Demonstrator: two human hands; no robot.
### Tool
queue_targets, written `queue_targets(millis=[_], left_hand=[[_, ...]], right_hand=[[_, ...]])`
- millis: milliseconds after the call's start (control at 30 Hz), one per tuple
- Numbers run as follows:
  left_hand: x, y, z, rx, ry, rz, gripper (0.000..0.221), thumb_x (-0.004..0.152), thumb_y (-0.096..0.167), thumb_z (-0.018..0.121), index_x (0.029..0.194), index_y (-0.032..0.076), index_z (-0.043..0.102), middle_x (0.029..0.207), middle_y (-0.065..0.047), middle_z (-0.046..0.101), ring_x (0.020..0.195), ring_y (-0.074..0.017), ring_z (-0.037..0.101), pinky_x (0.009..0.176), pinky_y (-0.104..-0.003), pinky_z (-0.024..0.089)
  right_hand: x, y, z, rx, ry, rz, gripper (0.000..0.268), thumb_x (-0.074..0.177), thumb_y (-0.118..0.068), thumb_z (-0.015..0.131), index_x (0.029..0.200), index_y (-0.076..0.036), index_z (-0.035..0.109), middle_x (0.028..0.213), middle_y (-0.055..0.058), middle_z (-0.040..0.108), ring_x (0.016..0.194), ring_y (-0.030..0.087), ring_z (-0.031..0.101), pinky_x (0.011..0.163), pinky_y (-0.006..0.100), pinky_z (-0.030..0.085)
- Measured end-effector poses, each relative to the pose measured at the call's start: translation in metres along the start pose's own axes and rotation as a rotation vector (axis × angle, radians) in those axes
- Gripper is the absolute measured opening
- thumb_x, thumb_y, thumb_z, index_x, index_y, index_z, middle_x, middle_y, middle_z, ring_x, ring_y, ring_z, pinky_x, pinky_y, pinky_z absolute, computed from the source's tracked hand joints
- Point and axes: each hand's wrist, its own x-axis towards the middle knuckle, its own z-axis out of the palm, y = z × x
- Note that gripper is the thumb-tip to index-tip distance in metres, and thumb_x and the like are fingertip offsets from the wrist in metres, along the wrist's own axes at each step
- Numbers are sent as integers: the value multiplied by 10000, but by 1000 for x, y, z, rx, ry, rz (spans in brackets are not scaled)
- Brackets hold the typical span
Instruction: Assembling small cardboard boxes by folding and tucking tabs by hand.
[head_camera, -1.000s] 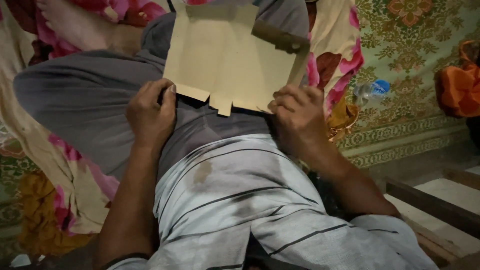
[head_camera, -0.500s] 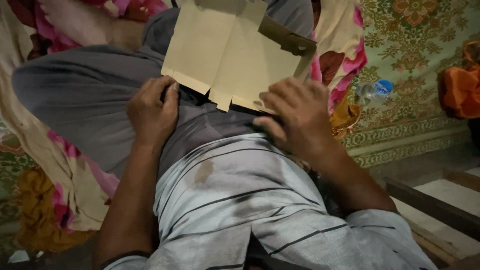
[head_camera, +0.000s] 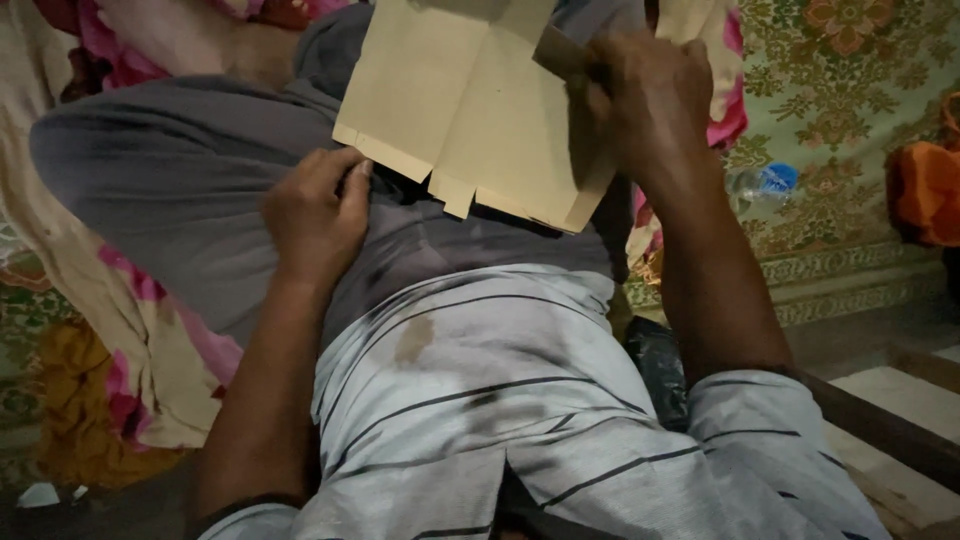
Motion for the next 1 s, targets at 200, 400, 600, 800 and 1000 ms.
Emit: queue_targets(millis=[200,400,600,800,1000], left_hand=[[-3,-2,6,167,-172,79,36,886,133,771,890,99,782,786,-43,645,594,-227,582,547,-368,448],[-4,-7,10,203,-175,90,77,907,173,756,880,102,772,781,-51,643,596,-254,601,541,-397,458],[-2,-9,6,153,-187,81,74,938,167,768,912,98,778,740,-63,627,612,-268,638,537,-375,484],[1,-7,3,81,-196,72,46,978,157,756,948,129,777,724,-48,636,664,-264,698,552,-346,526],[-1,-10,5,69,-197,65,36,980,160,759,978,135,785,759,-51,670,693,-261,712,589,-347,542]], right_hand=[[-10,-7,-10,143,49,159,230,877,-49,780,1101,-74,830,871,122,775,596,269,642,555,384,486],[-33,-10,-10,126,-44,456,212,954,-99,691,1108,-7,805,866,174,779,576,252,681,548,377,542],[-59,-21,-21,518,-148,586,261,972,-111,635,1185,-14,752,879,181,742,765,297,668,640,395,515],[-65,-19,-20,786,-167,573,378,971,-144,680,1337,-51,670,1113,240,714,1111,392,684,896,504,545],[-68,-25,-15,909,-216,636,598,984,-212,722,1474,46,497,1393,383,531,1323,531,491,1092,634,394]])
